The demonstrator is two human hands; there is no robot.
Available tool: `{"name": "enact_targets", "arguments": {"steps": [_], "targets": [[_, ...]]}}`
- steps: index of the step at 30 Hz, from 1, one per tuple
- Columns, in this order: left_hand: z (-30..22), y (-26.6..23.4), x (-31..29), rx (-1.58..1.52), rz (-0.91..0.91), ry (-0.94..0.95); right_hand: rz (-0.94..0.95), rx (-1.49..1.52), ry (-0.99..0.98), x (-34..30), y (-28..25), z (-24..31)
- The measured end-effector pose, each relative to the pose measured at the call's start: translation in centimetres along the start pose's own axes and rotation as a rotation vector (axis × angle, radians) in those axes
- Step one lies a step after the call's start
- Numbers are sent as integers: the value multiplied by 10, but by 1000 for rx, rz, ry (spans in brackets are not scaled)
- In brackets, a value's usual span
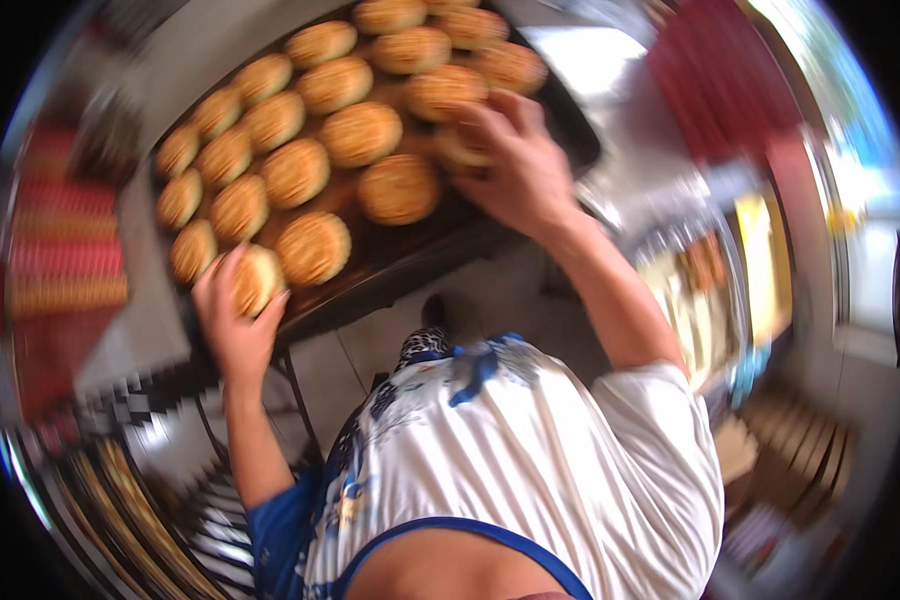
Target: The person prepares a cardboard box by lining it with a plastic bag, transfers mooncakes by hand from a large baking tray into the lined box, places a protective sheet of paper over the mooncakes, ties the bag shut, and covers the box with its lid.
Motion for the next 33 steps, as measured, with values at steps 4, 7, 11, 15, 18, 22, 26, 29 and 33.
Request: {"name": "enact_targets", "arguments": {"steps": [4,7,11,15,18,22,26,29,33], "targets": [[16,-11,23,-471,-137,-167,-470,397,-100,-12,-55,-31],[-80,-1,60,-887,-28,-68,-677,581,58,-75,-75,-91],[-254,127,30,-987,538,133,-776,402,552,-223,-103,-163],[-407,320,-49,-1004,1291,27,-818,-116,973,-379,-135,-236],[-492,430,-99,-687,1032,563,-784,-279,1020,-428,-139,-280],[-531,553,-155,-493,824,772,-665,-334,985,-454,-106,-330],[-532,557,-174,-359,785,797,-611,-356,939,-467,-97,-332],[-531,509,-165,-350,678,861,-634,-288,914,-460,-117,-301],[-479,511,-176,-38,697,953,-303,-298,842,-452,-96,-265]]}}
Point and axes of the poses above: each hand's wrist, its own x-axis towards the middle knuckle, its own y-axis out of the palm, z = x × y, the point moved 5 cm from there along x, towards the middle knuckle, and after that the axes turned 13 degrees about -y, right-handed, at the moved point
